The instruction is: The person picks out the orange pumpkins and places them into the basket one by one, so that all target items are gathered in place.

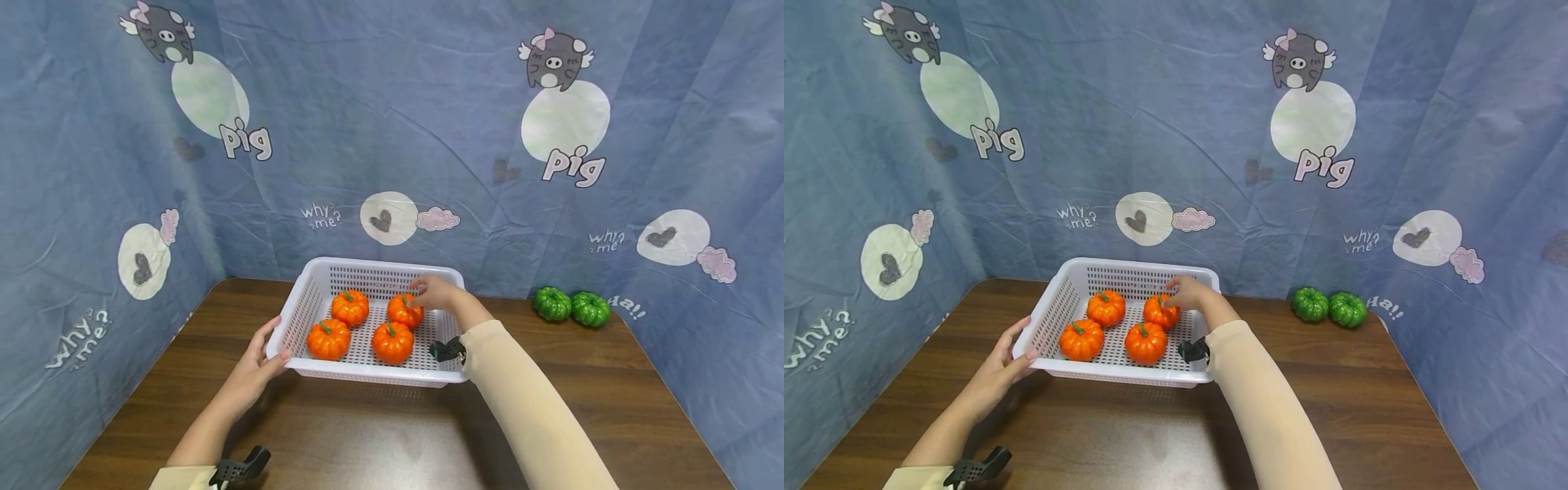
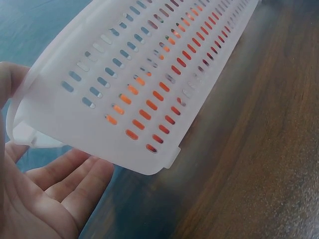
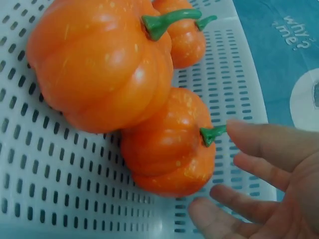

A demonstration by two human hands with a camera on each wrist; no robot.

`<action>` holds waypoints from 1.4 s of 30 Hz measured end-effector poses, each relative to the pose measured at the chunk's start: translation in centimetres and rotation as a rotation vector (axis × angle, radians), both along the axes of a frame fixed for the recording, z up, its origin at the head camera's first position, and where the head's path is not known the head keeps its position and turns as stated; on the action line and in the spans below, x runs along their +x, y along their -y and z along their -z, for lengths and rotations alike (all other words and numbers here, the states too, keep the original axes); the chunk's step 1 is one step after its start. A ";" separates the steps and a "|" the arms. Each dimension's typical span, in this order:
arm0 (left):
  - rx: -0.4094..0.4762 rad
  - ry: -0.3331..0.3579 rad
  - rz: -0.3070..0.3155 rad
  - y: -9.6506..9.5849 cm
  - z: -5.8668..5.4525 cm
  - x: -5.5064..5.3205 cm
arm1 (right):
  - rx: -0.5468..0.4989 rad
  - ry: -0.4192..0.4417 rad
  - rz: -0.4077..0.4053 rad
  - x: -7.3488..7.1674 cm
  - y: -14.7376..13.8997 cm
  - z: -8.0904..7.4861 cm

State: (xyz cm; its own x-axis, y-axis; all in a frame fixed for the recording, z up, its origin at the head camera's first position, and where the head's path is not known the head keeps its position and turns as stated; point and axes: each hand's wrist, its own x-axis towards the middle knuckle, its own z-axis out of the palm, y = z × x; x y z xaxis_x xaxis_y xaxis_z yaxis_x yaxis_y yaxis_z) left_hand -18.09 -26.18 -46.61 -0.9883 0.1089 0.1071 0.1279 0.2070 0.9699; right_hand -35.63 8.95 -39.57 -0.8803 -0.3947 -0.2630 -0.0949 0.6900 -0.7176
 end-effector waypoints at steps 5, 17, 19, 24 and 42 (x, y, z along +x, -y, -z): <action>0.013 0.003 -0.002 0.0 0.1 0.0 | -0.015 0.051 -0.034 0.4 -0.5 -0.8; -0.021 0.008 -0.021 0.0 -0.2 0.1 | 0.033 0.057 -0.073 1.9 -1.5 -3.4; -0.021 0.009 -0.019 0.0 -0.3 0.1 | 0.032 0.046 -0.080 2.2 -1.8 -3.6; -0.014 0.006 -0.019 0.0 -0.2 0.1 | 0.050 -0.012 -0.112 3.2 -2.4 -4.1; -0.027 0.010 -0.025 -0.1 -0.2 0.1 | 0.002 -0.203 -0.121 7.6 -3.7 -3.8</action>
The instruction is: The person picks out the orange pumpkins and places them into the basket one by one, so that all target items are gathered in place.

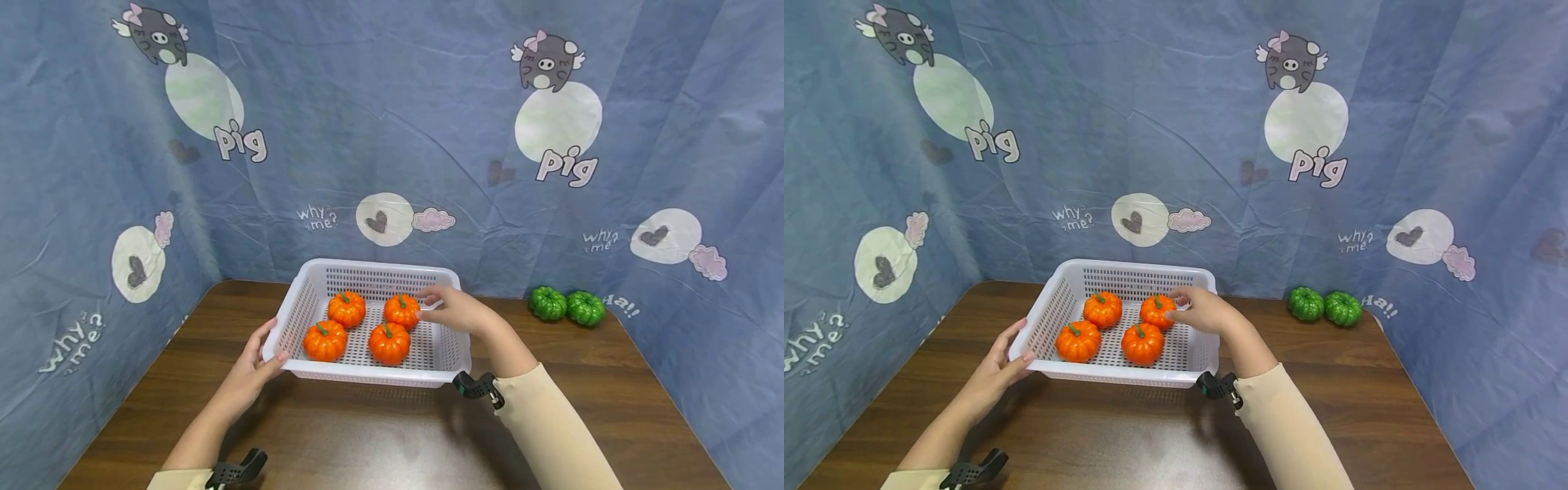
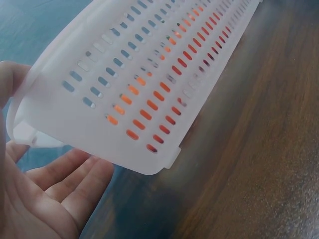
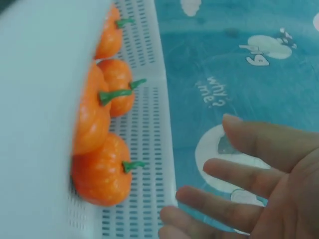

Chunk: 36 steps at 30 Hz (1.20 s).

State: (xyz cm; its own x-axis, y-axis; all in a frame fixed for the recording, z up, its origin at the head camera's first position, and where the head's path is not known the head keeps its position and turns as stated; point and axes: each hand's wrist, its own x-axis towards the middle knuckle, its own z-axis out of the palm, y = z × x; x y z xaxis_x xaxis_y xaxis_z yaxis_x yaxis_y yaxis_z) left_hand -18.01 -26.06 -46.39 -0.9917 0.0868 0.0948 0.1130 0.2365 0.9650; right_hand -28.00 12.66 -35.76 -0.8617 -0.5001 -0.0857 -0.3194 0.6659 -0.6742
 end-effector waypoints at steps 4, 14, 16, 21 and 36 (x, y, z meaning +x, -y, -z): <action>0.002 -0.001 -0.002 0.0 0.0 0.0 | -0.049 -0.028 0.005 0.8 -0.5 0.0; -0.002 -0.004 0.005 0.0 0.1 -0.1 | -0.141 -0.139 0.055 2.7 -2.2 1.7; 0.000 -0.006 0.002 0.0 0.1 0.0 | -0.177 -0.161 0.065 3.0 -2.5 2.1; 0.002 -0.007 -0.009 0.0 0.1 0.0 | -0.270 -0.216 0.126 4.0 -3.2 2.8; -0.019 -0.009 -0.021 0.0 0.1 0.1 | -0.329 -0.400 0.305 5.6 -6.0 4.4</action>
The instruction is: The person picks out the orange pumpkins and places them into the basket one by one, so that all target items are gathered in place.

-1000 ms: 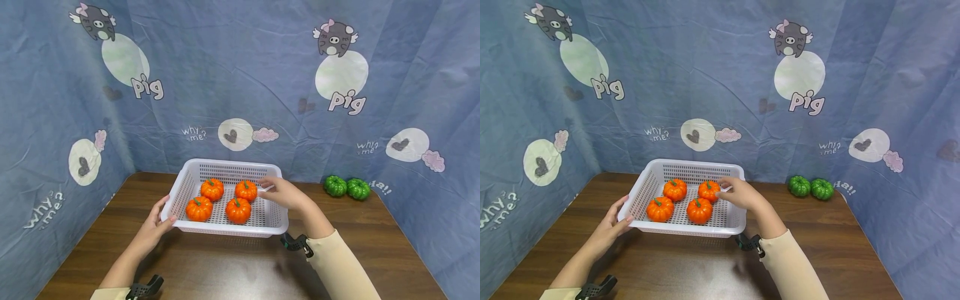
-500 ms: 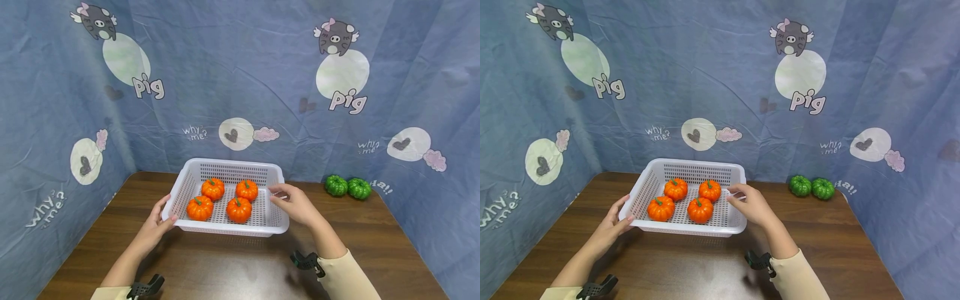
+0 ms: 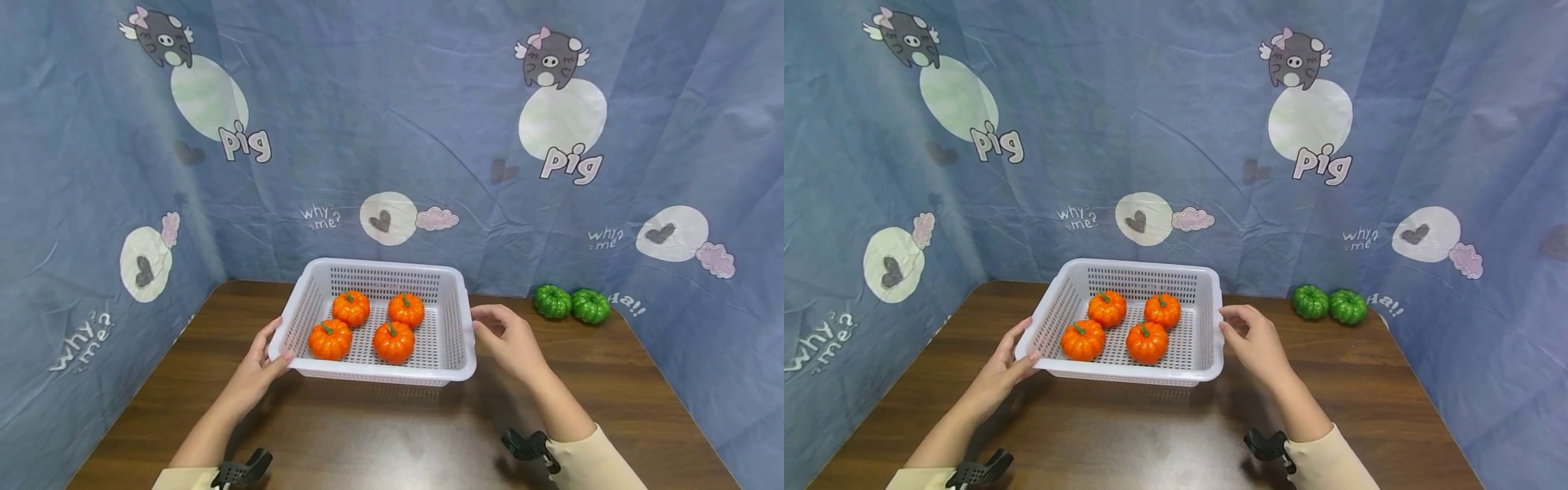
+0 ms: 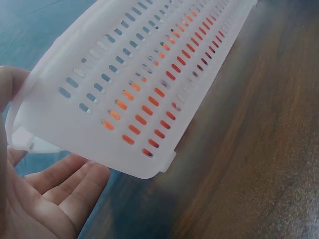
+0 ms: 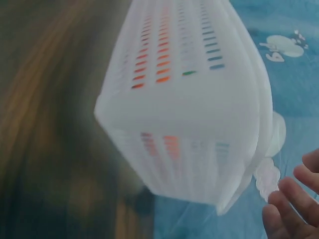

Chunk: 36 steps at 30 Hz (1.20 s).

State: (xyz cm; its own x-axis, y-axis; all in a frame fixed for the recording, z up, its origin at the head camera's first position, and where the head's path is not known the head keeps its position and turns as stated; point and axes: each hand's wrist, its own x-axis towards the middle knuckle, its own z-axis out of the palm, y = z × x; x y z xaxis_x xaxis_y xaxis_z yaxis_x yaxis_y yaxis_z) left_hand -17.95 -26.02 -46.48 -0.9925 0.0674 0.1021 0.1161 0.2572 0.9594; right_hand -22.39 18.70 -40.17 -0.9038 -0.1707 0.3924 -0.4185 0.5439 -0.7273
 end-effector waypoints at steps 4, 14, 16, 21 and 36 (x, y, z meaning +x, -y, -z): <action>0.001 -0.007 0.004 0.0 0.0 -0.1 | 0.019 -0.036 0.040 0.2 -1.1 0.1; -0.015 -0.021 0.010 0.1 -0.1 -0.2 | 0.091 -0.085 0.122 1.2 -3.8 0.3; -0.016 -0.021 0.008 0.1 -0.1 -0.2 | 0.115 -0.098 0.139 1.3 -4.5 0.4; -0.007 -0.027 0.004 0.2 0.1 -0.2 | 0.154 -0.126 0.172 1.7 -6.2 0.7; -0.044 -0.031 -0.007 0.0 0.1 0.0 | 0.228 -0.143 0.280 2.7 -10.4 1.7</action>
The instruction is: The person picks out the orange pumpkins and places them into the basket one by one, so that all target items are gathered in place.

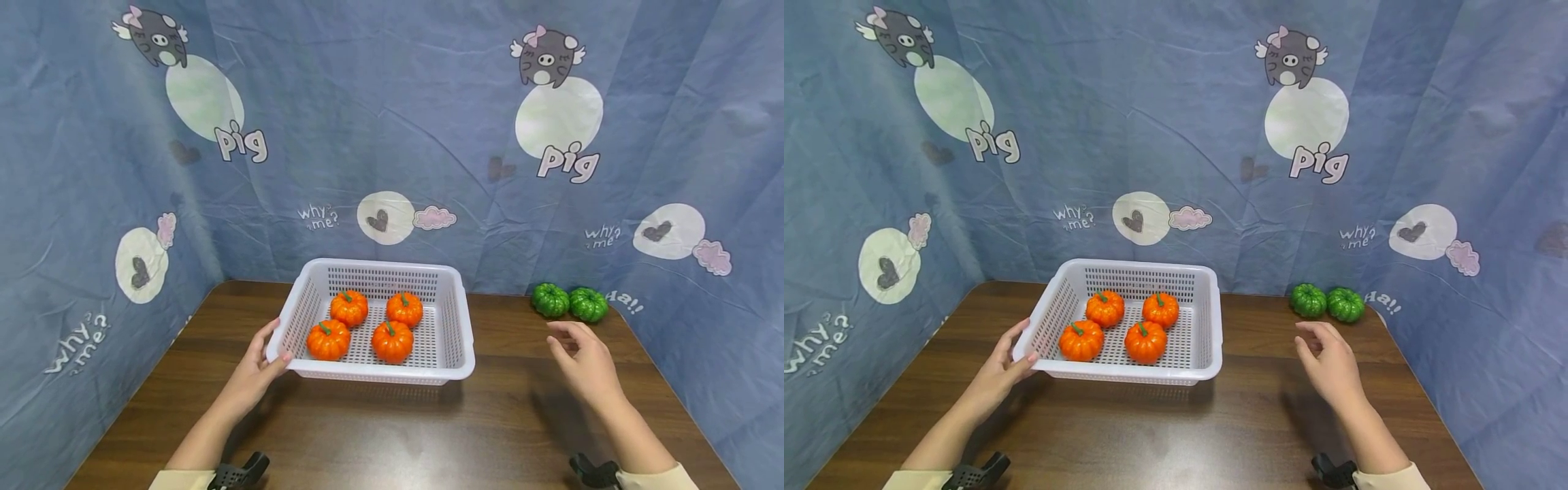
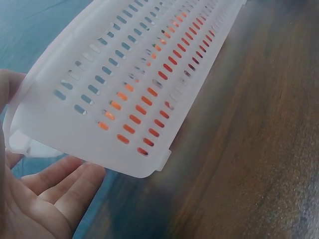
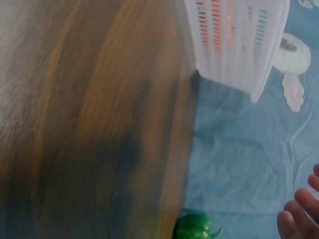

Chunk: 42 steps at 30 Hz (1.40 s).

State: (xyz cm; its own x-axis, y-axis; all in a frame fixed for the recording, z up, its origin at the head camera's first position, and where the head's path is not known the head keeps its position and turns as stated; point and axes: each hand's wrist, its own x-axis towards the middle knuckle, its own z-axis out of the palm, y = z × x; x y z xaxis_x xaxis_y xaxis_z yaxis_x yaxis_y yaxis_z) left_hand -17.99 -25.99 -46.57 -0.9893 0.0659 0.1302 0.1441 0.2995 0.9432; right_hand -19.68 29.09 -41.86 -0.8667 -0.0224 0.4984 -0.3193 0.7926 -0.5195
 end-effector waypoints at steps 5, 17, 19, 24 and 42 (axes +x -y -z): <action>-0.014 0.002 0.000 0.2 0.0 0.1 | 0.020 -0.013 0.028 0.1 -0.9 -0.1; 0.037 -0.101 0.061 0.9 0.0 1.1 | 0.093 -0.044 0.084 0.8 -3.3 -0.1; 0.027 -0.116 0.060 1.2 0.0 1.4 | 0.095 -0.048 0.098 1.0 -3.8 -0.3; -0.017 -0.135 0.046 1.9 -0.5 2.2 | 0.099 -0.034 0.111 1.5 -4.9 -0.5; -0.534 -0.198 -0.121 5.3 -3.7 4.7 | 0.200 -0.108 0.131 2.5 -7.3 -1.6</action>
